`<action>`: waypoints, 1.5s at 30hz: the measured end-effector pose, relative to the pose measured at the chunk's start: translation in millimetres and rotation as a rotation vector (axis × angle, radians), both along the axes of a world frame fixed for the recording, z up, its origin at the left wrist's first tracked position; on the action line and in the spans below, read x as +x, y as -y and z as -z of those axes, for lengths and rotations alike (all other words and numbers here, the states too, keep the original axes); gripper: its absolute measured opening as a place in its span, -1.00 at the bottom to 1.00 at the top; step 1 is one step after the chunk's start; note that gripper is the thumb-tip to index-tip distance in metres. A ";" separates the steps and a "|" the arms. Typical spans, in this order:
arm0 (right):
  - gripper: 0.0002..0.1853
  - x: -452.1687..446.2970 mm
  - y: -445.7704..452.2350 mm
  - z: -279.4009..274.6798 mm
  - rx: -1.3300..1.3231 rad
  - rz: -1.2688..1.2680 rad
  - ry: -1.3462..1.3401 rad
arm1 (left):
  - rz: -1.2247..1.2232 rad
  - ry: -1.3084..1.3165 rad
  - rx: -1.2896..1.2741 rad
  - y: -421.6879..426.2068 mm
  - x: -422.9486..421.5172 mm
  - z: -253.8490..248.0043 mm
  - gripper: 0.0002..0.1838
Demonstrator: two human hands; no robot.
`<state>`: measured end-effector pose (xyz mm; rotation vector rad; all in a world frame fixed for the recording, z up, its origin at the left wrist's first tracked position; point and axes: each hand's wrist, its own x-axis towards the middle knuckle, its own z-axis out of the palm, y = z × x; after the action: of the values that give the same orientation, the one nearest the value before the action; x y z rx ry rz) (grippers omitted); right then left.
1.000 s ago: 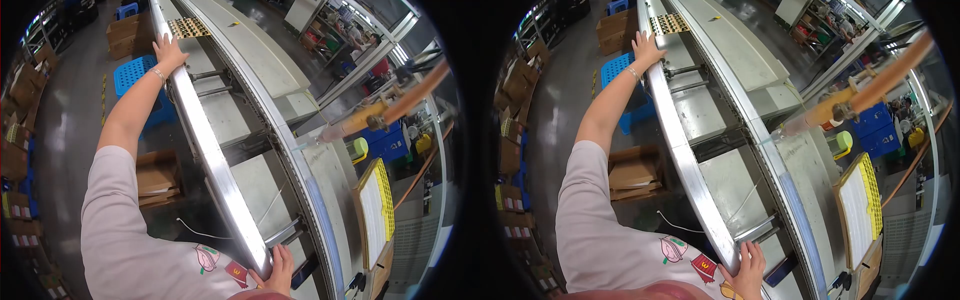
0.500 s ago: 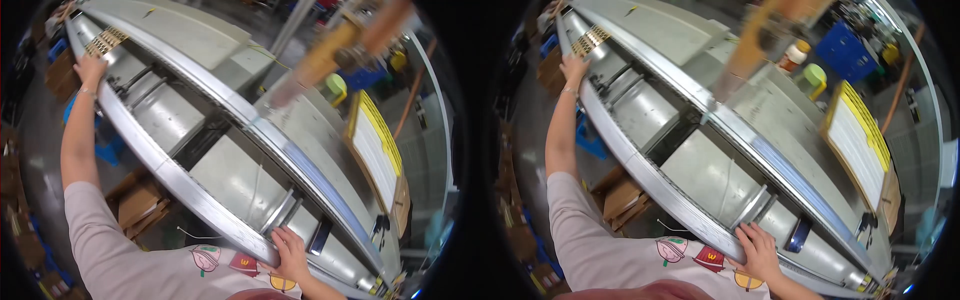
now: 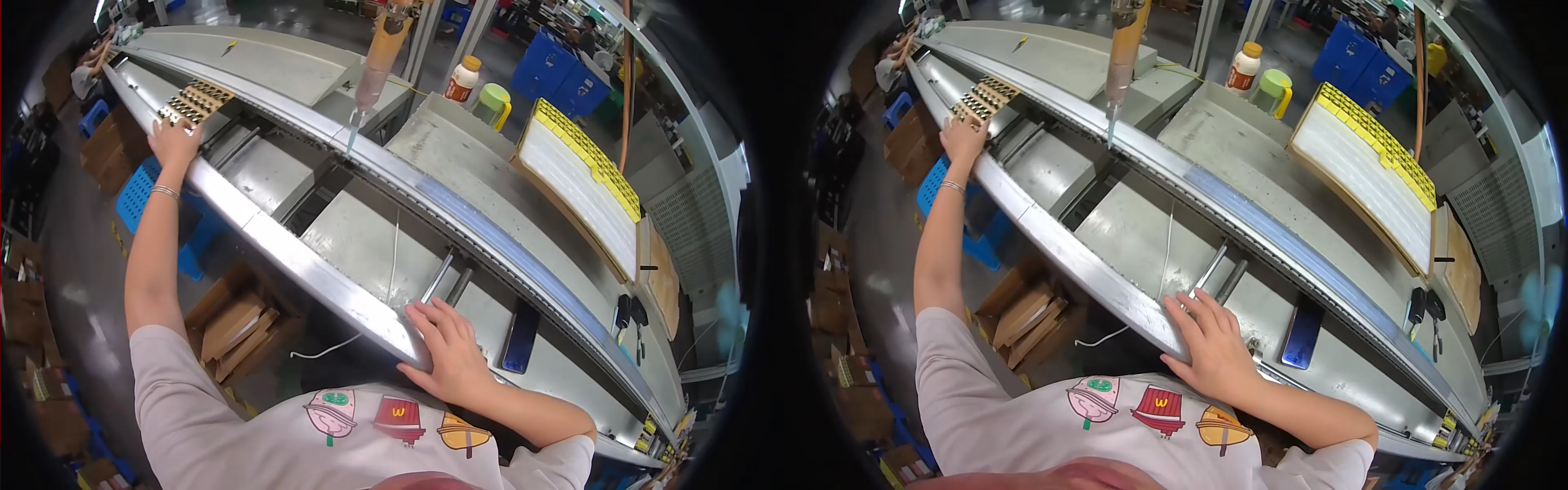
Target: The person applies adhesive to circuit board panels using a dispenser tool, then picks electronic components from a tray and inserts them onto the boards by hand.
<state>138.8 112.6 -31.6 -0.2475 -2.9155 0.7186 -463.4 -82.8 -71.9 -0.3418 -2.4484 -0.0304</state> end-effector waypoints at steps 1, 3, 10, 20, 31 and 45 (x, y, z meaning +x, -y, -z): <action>-0.12 0.5 0.0 1.1 0.007 -0.011 -0.014 | -0.014 -0.004 -0.005 -2.1 15.0 -2.8 -0.53; -0.14 3.7 1.1 4.1 0.010 -0.052 -0.029 | 0.084 -0.001 0.002 -4.9 41.7 -6.5 -0.53; -0.29 29.2 2.7 -2.3 0.248 -0.379 -0.273 | 0.324 0.038 0.077 -17.0 131.7 -6.9 -0.56; -0.52 68.7 -5.6 -2.6 -0.106 -0.603 0.078 | 0.674 0.102 0.137 -38.8 249.8 -8.7 -0.62; -0.59 63.3 -8.8 3.5 -0.216 -0.481 -0.108 | 0.999 0.297 0.226 -61.6 345.4 -15.1 -0.68; -0.57 65.2 -17.7 9.9 -0.249 -0.561 -0.080 | 1.271 0.187 0.453 -89.0 358.8 -59.7 -0.74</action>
<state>204.0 130.3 -41.5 0.5880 -2.8190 1.1331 -104.7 6.2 -12.2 -1.6293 -1.8948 -1.1470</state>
